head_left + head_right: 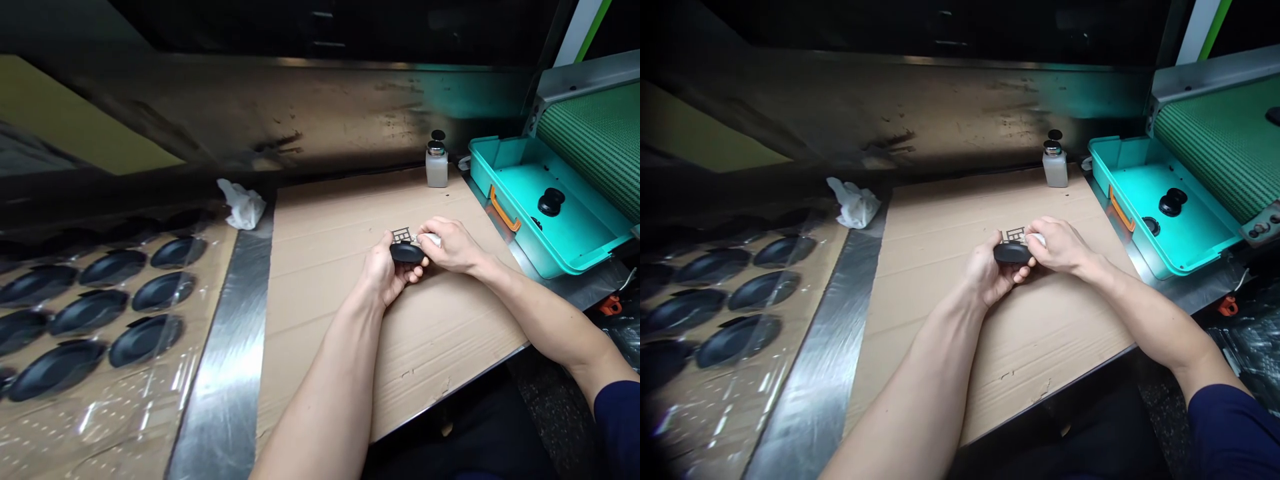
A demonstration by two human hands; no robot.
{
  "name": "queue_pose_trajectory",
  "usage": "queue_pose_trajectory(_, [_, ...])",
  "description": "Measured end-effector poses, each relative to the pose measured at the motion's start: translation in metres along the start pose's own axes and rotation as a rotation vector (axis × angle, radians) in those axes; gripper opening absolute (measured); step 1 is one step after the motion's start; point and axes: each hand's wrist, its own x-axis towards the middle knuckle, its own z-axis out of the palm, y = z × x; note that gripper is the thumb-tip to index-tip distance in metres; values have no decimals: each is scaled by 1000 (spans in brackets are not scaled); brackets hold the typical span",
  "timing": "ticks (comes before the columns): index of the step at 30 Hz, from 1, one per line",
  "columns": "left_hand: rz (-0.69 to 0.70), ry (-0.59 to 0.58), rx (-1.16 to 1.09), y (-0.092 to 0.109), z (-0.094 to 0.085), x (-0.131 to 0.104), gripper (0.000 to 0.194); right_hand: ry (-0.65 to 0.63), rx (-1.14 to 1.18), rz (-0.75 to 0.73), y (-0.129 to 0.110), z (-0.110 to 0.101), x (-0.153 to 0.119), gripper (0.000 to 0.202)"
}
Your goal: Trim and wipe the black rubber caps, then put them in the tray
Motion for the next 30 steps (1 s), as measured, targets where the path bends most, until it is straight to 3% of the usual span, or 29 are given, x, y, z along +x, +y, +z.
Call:
queue_pose_trajectory(16, [106,79,228,-9,10,-5,64,-170,-194,6,-7,2,0,24])
queue_pose_trajectory(22, [147,96,308,-13,11,-3,58,-149,-193,-36,-8,7,2,25])
queue_pose_trajectory(30, [140,109,247,-13,11,-6,56,-172,-196,-41,-8,5,0,28])
